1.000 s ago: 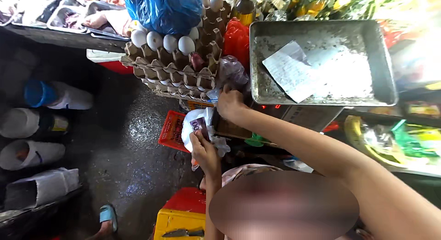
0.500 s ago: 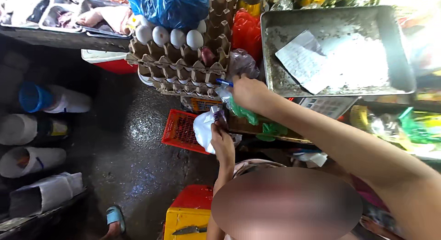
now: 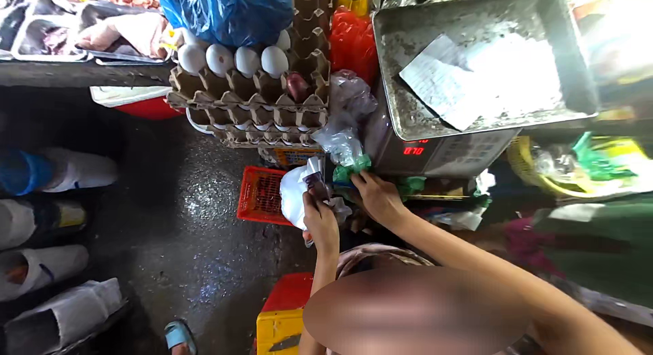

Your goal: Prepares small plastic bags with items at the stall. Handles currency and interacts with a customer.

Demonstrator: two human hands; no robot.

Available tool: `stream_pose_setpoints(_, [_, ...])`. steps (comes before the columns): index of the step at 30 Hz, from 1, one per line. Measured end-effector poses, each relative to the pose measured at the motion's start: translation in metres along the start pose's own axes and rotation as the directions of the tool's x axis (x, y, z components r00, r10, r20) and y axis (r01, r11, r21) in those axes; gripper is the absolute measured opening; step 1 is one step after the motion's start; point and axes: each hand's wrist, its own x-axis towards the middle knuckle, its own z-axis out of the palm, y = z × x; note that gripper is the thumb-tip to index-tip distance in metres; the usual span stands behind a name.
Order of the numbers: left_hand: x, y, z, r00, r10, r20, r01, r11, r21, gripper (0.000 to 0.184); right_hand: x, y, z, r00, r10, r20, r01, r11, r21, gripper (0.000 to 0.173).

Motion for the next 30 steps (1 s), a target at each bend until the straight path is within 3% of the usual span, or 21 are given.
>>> stream_pose_setpoints(3, [-0.005, 0.0, -0.005, 0.999, 0.033, 0.013, -0.033, 0.999, 0.01, 0.027, -0.012, 0.016, -0.007, 0.978, -0.05, -0.203, 0.076, 0.99, 0.12, 0.025])
stream_pose_setpoints(6, [-0.007, -0.005, -0.008, 0.998, 0.054, 0.029, -0.052, 0.995, -0.085, 0.026, -0.013, 0.013, -0.049, 0.873, -0.096, -0.478, 0.17, 0.979, 0.114, 0.025])
stream_pose_setpoints(10, [-0.007, -0.005, -0.004, 0.999, 0.05, 0.017, -0.047, 0.988, -0.146, 0.025, 0.007, 0.002, -0.104, 0.776, -0.117, -0.62, 0.168, 0.986, 0.025, 0.022])
stream_pose_setpoints(14, [-0.009, -0.005, -0.002, 0.998, 0.064, 0.029, -0.062, 0.995, -0.082, 0.027, 0.026, -0.011, -0.12, 0.825, -0.13, -0.55, 0.111, 0.992, -0.068, 0.022])
stream_pose_setpoints(17, [-0.012, -0.005, -0.005, 0.998, 0.051, 0.04, -0.048, 0.997, -0.061, 0.026, 0.036, -0.021, -0.14, 0.96, 0.026, -0.278, -0.017, 0.999, 0.035, 0.019])
stream_pose_setpoints(19, [-0.013, -0.005, -0.005, 0.998, 0.045, 0.047, -0.041, 0.996, -0.076, 0.026, 0.045, -0.03, -0.158, 0.989, 0.068, -0.133, -0.064, 0.997, 0.031, 0.016])
stream_pose_setpoints(24, [-0.011, -0.001, -0.002, 0.997, 0.06, 0.047, -0.055, 0.994, -0.092, 0.029, 0.058, -0.034, -0.2, 0.91, -0.012, -0.414, 0.014, 1.0, 0.002, 0.029])
stream_pose_setpoints(26, [-0.01, 0.0, -0.003, 0.997, 0.057, 0.053, -0.053, 0.997, -0.064, 0.031, 0.061, -0.036, -0.202, 0.929, -0.003, -0.369, -0.007, 1.0, -0.026, 0.03])
stream_pose_setpoints(28, [-0.01, 0.002, -0.003, 0.996, 0.064, 0.054, -0.062, 0.998, -0.032, 0.032, 0.065, -0.04, -0.202, 0.973, 0.079, -0.215, -0.082, 0.997, -0.002, 0.023])
stream_pose_setpoints(30, [-0.01, 0.002, -0.002, 0.996, 0.067, 0.059, -0.065, 0.997, -0.033, 0.032, 0.068, -0.041, -0.208, 0.972, 0.122, -0.203, -0.125, 0.992, -0.002, 0.023])
